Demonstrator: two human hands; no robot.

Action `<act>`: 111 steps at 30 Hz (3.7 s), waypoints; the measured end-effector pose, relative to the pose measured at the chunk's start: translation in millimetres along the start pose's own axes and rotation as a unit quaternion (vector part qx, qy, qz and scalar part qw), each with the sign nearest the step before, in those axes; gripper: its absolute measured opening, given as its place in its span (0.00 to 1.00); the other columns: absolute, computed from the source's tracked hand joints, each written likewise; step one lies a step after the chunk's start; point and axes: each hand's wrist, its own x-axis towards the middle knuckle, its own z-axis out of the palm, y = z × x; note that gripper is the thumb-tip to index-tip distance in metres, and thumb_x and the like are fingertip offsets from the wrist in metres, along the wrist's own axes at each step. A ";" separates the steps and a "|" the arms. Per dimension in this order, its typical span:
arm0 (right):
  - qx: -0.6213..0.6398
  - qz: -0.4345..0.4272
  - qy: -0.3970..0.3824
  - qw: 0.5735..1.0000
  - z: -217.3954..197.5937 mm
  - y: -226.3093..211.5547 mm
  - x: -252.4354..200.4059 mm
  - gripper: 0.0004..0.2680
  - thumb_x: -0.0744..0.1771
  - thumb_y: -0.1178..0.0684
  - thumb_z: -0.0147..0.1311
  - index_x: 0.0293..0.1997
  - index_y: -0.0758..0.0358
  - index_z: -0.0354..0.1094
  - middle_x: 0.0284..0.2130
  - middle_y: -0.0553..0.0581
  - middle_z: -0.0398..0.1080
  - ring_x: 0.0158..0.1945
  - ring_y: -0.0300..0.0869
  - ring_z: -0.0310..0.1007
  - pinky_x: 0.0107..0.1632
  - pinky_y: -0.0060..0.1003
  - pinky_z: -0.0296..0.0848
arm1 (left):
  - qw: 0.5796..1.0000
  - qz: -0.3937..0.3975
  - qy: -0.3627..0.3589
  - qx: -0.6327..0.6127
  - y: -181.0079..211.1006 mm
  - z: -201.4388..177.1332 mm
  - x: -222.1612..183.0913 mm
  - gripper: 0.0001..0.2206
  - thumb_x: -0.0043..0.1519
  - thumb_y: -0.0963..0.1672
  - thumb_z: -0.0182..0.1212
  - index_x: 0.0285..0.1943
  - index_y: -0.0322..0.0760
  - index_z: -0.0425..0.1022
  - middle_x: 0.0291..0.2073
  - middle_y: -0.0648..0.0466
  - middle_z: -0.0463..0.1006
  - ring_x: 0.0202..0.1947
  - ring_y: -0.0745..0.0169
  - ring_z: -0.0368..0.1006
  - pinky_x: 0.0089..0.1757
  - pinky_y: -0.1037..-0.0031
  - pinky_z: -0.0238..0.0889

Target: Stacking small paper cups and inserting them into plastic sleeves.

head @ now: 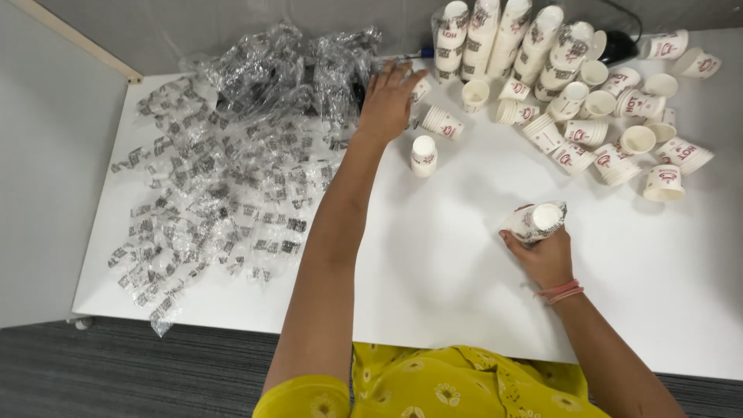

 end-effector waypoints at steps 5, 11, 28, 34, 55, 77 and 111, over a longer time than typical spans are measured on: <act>0.029 -0.010 0.015 0.999 -2.3 9.7 0.6 0.15 0.60 0.53 0.69 0.47 0.67 0.72 0.37 0.59 0.77 0.40 0.46 0.79 0.46 0.39 0.76 | 0.993 -0.033 -0.086 0.075 -27.1 29.9 11.4 0.28 0.66 0.45 0.56 0.76 0.58 0.51 0.73 0.49 0.58 0.76 0.42 0.42 0.68 0.41 0.34; 0.021 0.013 0.009 1.000 -0.2 6.7 1.5 0.16 0.60 0.52 0.70 0.47 0.67 0.71 0.38 0.60 0.77 0.41 0.46 0.79 0.47 0.40 0.76 | 0.991 -0.076 -0.072 0.084 -81.9 19.8 -51.0 0.37 0.67 0.47 0.57 0.82 0.56 0.37 0.72 0.47 0.61 0.75 0.43 0.50 0.70 0.42 0.37; -0.012 0.003 -0.021 1.000 0.1 4.3 -0.7 0.13 0.62 0.53 0.69 0.47 0.67 0.73 0.36 0.60 0.78 0.39 0.46 0.79 0.46 0.40 0.76 | 0.986 -0.010 -0.118 0.117 -44.4 20.1 -45.3 0.28 0.63 0.46 0.56 0.73 0.65 0.56 0.77 0.54 0.47 0.74 0.43 0.33 0.64 0.34 0.32; 0.033 0.033 -0.026 0.999 1.6 4.3 -2.7 0.12 0.63 0.57 0.67 0.48 0.68 0.72 0.36 0.58 0.78 0.40 0.40 0.77 0.45 0.34 0.75 | 0.978 -0.036 -0.089 0.183 -71.3 50.9 -31.8 0.18 0.68 0.43 0.51 0.67 0.57 0.69 0.75 0.61 0.55 0.77 0.49 0.43 0.68 0.36 0.43; 0.010 0.022 -0.015 1.000 1.2 3.9 -1.8 0.12 0.63 0.57 0.68 0.47 0.68 0.72 0.35 0.57 0.78 0.39 0.39 0.78 0.45 0.34 0.76 | 0.986 -0.103 -0.049 0.124 -73.5 39.5 -80.3 0.16 0.69 0.46 0.50 0.65 0.60 0.73 0.74 0.54 0.56 0.73 0.39 0.49 0.60 0.34 0.53; 0.002 -0.077 -0.101 0.992 67.2 -33.0 -6.3 0.24 0.61 0.51 0.67 0.60 0.71 0.62 0.53 0.63 0.67 0.49 0.51 0.76 0.50 0.42 0.77 | 0.922 -0.100 0.036 -0.371 122.0 -27.1 -239.6 0.36 0.58 0.47 0.71 0.75 0.36 0.58 0.74 0.44 0.58 0.77 0.40 0.45 0.70 0.50 0.45; -0.039 -0.133 -0.202 0.970 35.5 -15.4 -10.7 0.06 0.65 0.57 0.58 0.44 0.59 0.75 0.49 0.53 0.74 0.60 0.44 0.71 0.58 0.39 0.74 | 0.889 -0.255 0.208 -0.319 -24.7 57.4 -13.3 0.28 0.53 0.43 0.77 0.63 0.38 0.73 0.49 0.47 0.76 0.42 0.56 0.75 0.45 0.67 0.71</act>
